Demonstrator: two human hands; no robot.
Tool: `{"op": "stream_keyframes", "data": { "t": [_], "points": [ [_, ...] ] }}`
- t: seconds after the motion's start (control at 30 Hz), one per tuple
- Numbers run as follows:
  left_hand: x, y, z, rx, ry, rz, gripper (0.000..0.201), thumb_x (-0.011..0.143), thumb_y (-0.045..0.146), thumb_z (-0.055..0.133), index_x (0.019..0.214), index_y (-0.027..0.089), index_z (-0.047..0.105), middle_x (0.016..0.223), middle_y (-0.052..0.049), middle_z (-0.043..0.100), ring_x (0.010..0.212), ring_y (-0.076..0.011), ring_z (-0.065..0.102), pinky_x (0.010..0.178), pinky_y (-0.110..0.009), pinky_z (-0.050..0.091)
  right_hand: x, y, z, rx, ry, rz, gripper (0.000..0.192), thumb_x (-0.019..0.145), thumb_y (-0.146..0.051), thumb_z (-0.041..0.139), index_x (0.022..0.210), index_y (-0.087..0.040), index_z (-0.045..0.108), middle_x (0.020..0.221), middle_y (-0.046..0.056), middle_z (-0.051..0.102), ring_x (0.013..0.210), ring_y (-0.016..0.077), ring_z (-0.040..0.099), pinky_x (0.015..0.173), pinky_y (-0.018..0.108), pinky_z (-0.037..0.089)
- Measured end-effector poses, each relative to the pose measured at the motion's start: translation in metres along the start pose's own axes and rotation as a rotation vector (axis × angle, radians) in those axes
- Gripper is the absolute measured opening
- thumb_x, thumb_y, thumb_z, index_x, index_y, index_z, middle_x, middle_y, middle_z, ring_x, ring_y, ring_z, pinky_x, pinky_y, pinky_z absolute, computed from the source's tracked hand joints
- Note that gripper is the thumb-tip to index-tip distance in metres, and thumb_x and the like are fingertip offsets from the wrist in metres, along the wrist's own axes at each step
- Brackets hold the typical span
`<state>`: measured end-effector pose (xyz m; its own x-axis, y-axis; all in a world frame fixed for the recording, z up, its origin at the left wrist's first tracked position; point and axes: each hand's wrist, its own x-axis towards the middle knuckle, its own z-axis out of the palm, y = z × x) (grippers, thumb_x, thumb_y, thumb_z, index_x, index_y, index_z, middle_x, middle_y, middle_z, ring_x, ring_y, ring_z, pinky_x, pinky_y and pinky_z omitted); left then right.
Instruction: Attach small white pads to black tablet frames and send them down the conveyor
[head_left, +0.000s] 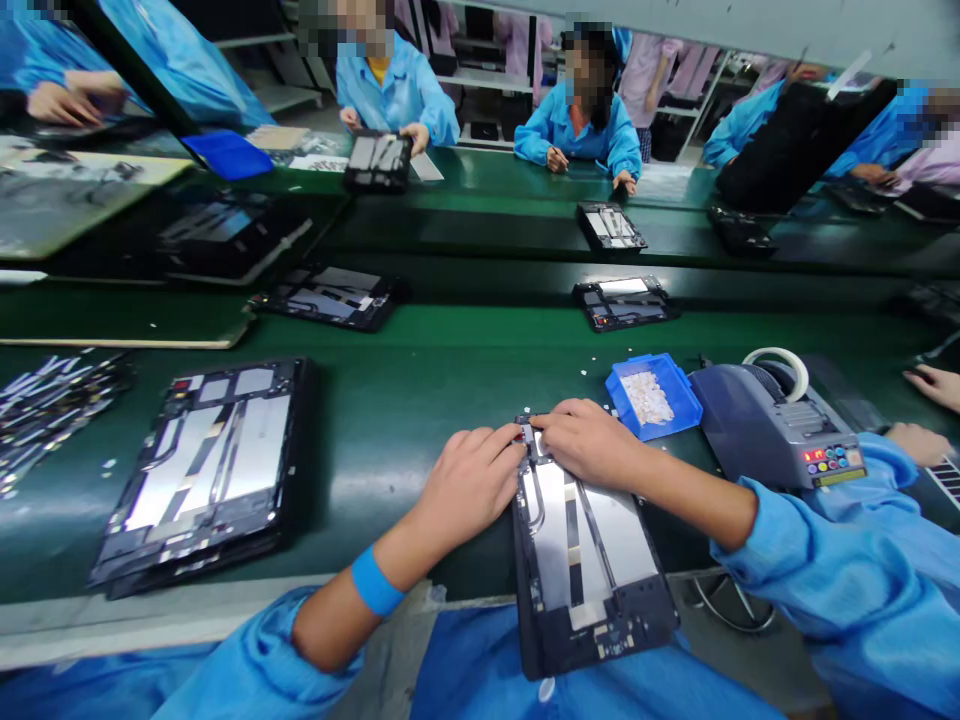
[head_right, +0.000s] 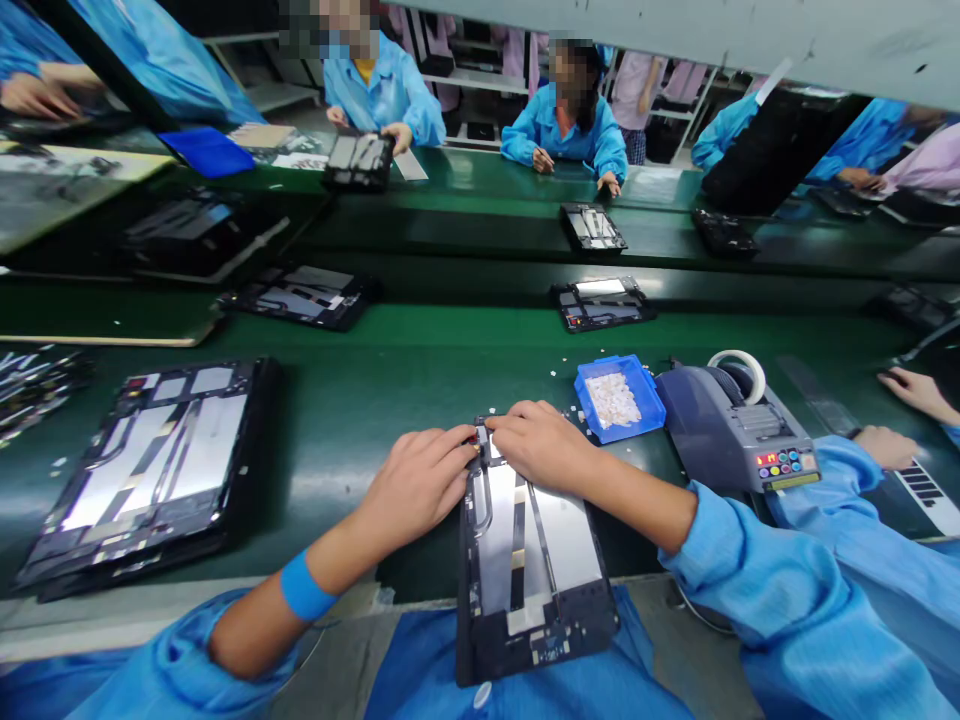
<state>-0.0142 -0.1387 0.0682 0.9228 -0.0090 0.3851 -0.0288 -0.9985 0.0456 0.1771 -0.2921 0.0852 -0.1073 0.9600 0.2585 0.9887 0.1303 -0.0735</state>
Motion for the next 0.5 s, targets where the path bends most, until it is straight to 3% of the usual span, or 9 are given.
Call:
{"op": "stream_keyframes", "data": {
  "t": [0.13, 0.27, 0.4, 0.5],
  "points": [
    [0.001, -0.006, -0.001, 0.02, -0.01, 0.038, 0.022, 0.099, 0.024, 0.053, 0.114, 0.022, 0.07, 0.131, -0.009, 0.069, 0.101, -0.0261, 0.061, 0.085, -0.042, 0.043, 0.0, 0.003, -0.012, -0.114, -0.101, -0.135, 0.019, 0.105, -0.022, 0.051, 0.108, -0.021, 0.07, 0.139, 0.011, 0.065, 0.11, 0.0255, 0.056, 0.082, 0.037, 0.045],
    [0.0, -0.011, -0.002, 0.007, -0.013, 0.067, 0.024, 0.1, 0.024, 0.052, 0.117, 0.022, 0.068, 0.132, -0.008, 0.068, 0.102, -0.0253, 0.06, 0.087, -0.042, 0.043, 0.005, -0.002, -0.02, -0.194, -0.161, -0.18, 0.018, 0.104, -0.021, 0.05, 0.109, -0.02, 0.068, 0.14, 0.012, 0.064, 0.105, 0.0261, 0.058, 0.077, 0.037, 0.045],
    [0.0, -0.013, -0.003, 0.0, -0.012, 0.077, 0.023, 0.1, 0.023, 0.051, 0.115, 0.022, 0.068, 0.131, -0.007, 0.069, 0.099, -0.0248, 0.059, 0.085, -0.041, 0.043, 0.003, -0.002, -0.016, -0.243, -0.137, -0.195, 0.016, 0.102, -0.021, 0.052, 0.107, -0.019, 0.067, 0.137, 0.011, 0.065, 0.102, 0.0266, 0.06, 0.074, 0.038, 0.046],
    [0.0, -0.014, -0.005, 0.009, -0.018, 0.083, 0.022, 0.098, 0.022, 0.052, 0.114, 0.023, 0.068, 0.131, -0.007, 0.069, 0.099, -0.0245, 0.059, 0.085, -0.04, 0.043, -0.003, 0.001, -0.009, -0.221, -0.039, -0.18, 0.019, 0.104, -0.022, 0.05, 0.103, -0.019, 0.068, 0.132, 0.01, 0.069, 0.106, 0.0254, 0.06, 0.079, 0.038, 0.048]
  ]
}}
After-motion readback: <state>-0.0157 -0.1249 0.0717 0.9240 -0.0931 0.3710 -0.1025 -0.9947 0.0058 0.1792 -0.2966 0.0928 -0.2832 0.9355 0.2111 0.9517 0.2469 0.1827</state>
